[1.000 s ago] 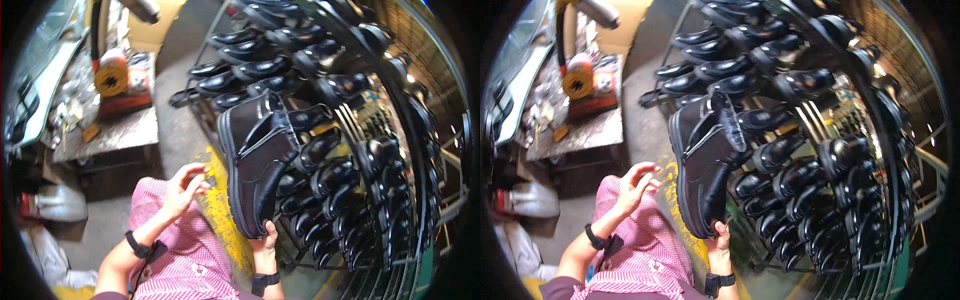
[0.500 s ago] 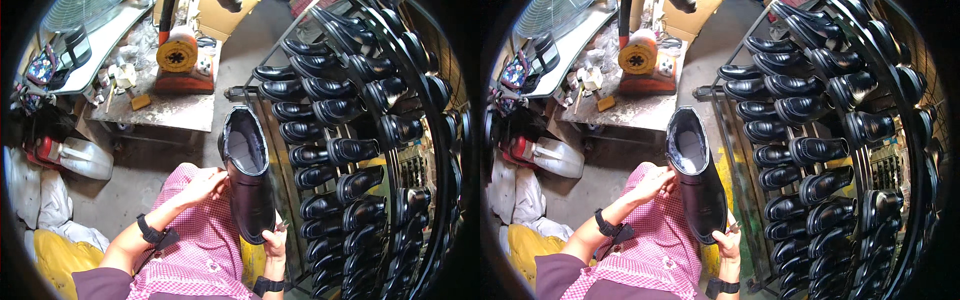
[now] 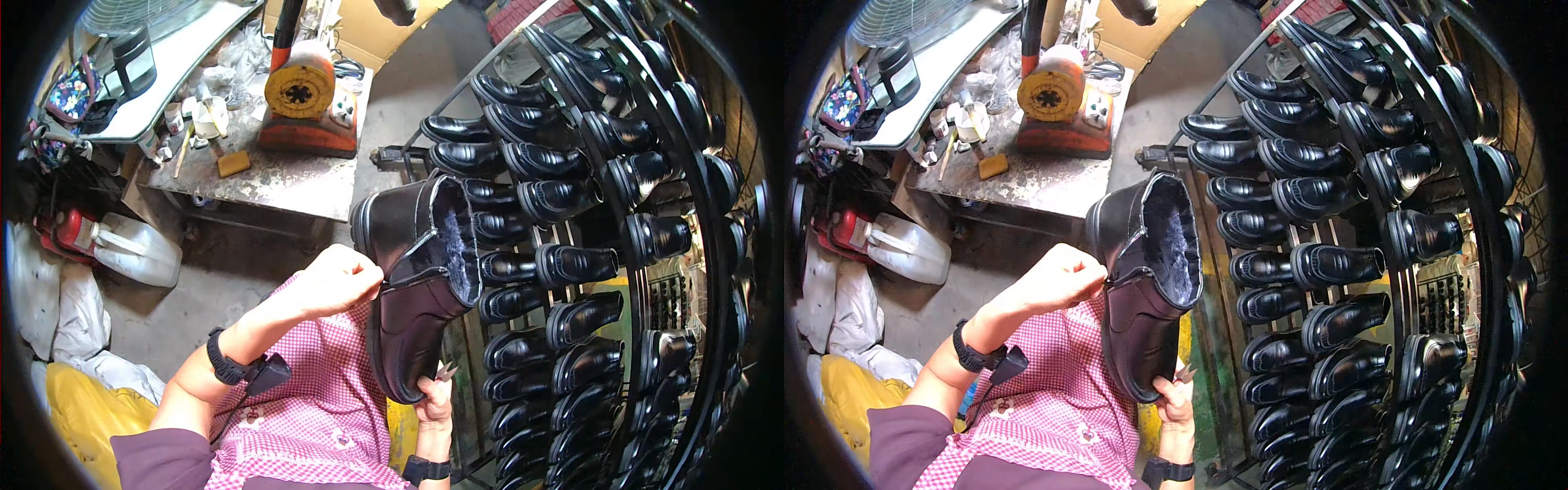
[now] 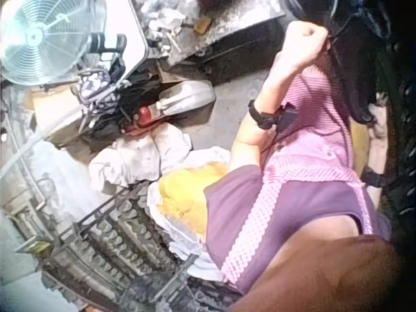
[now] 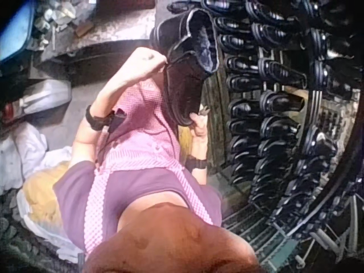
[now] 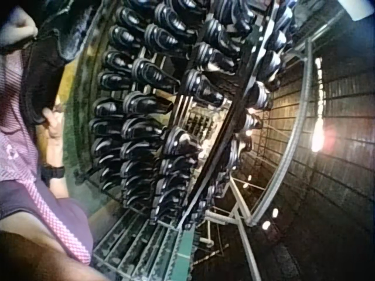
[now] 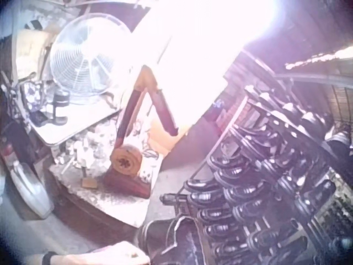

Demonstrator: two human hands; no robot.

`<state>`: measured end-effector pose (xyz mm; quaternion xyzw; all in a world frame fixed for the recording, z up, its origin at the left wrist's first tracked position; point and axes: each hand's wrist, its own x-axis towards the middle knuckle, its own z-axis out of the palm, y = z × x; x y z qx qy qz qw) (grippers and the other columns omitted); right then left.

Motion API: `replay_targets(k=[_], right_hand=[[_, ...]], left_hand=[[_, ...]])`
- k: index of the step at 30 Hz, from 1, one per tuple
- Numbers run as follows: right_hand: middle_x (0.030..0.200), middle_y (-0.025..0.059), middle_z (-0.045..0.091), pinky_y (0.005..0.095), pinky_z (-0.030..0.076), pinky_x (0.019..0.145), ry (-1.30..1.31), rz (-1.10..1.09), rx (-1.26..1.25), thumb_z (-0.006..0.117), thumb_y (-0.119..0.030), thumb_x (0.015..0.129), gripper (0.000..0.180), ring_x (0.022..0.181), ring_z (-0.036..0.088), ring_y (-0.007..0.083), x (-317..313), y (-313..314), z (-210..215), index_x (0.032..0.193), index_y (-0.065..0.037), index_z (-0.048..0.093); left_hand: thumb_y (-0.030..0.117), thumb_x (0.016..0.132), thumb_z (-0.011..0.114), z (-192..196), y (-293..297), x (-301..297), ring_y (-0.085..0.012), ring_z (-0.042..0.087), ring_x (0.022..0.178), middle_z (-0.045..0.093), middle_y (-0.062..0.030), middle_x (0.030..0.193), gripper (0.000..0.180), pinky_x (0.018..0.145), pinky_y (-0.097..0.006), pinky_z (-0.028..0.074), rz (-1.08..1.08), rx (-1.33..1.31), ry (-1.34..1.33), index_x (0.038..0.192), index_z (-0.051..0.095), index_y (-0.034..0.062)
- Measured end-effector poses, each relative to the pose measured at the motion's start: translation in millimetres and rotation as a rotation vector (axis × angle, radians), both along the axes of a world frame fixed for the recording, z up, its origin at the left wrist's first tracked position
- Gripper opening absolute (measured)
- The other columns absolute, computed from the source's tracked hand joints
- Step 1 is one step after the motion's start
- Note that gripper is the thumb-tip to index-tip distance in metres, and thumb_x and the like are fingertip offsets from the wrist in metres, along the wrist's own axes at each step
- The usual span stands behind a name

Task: Cleaning and inspecting black leather boots in a manufacturing setting.

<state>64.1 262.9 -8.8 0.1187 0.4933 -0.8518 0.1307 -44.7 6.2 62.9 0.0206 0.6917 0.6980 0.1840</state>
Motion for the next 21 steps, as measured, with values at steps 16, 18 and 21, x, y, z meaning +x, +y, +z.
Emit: replay_targets(k=[16, 18, 21], right_hand=[[0.112, 0.0163, 0.056, 0.0368, 0.046, 0.09, -0.098, -0.066, -0.06, 0.06, 0.001, 0.07, 0.053, 0.1, 0.057, 0.0262, 13.2, -4.9, -13.5, 0.12, 0.007, 0.044], [0.105, 0.018, 0.059, 0.0428, 0.049, 0.085, -0.137, -0.151, -0.146, 0.059, -0.006, 0.074, 0.041, 0.096, 0.06, 0.0289, 10.9, -2.5, -16.3, 0.113, 0.007, 0.05], [0.104, 0.0165, 0.06, 0.0427, 0.051, 0.082, -0.242, -0.141, -0.287, 0.056, -0.003, 0.079, 0.035, 0.094, 0.061, 0.0277, -7.3, 9.7, -38.5, 0.113, 0.004, 0.051]], left_hand=[[0.036, 0.093, 0.039, -23.3, -27.8, -0.1, -0.0075, 0.034, 0.035, 0.041, -0.0002, 0.044, 0.047, 0.034, -0.021, 0.029, 0.186, 0.456, -0.208, 0.069, 0.057, -0.0001], [0.043, 0.094, 0.031, -38.6, -34.6, -0.5, -0.0105, 0.041, 0.034, 0.047, -0.0038, 0.045, 0.056, 0.035, -0.022, 0.034, 0.236, 0.475, -0.214, 0.068, 0.057, 0.0005], [0.037, 0.093, 0.039, -85.3, -28.6, 4.9, -0.0081, 0.039, 0.034, 0.046, -0.0005, 0.045, 0.047, 0.035, -0.021, 0.033, 0.431, 0.385, -0.19, 0.066, 0.056, 0.0026]])
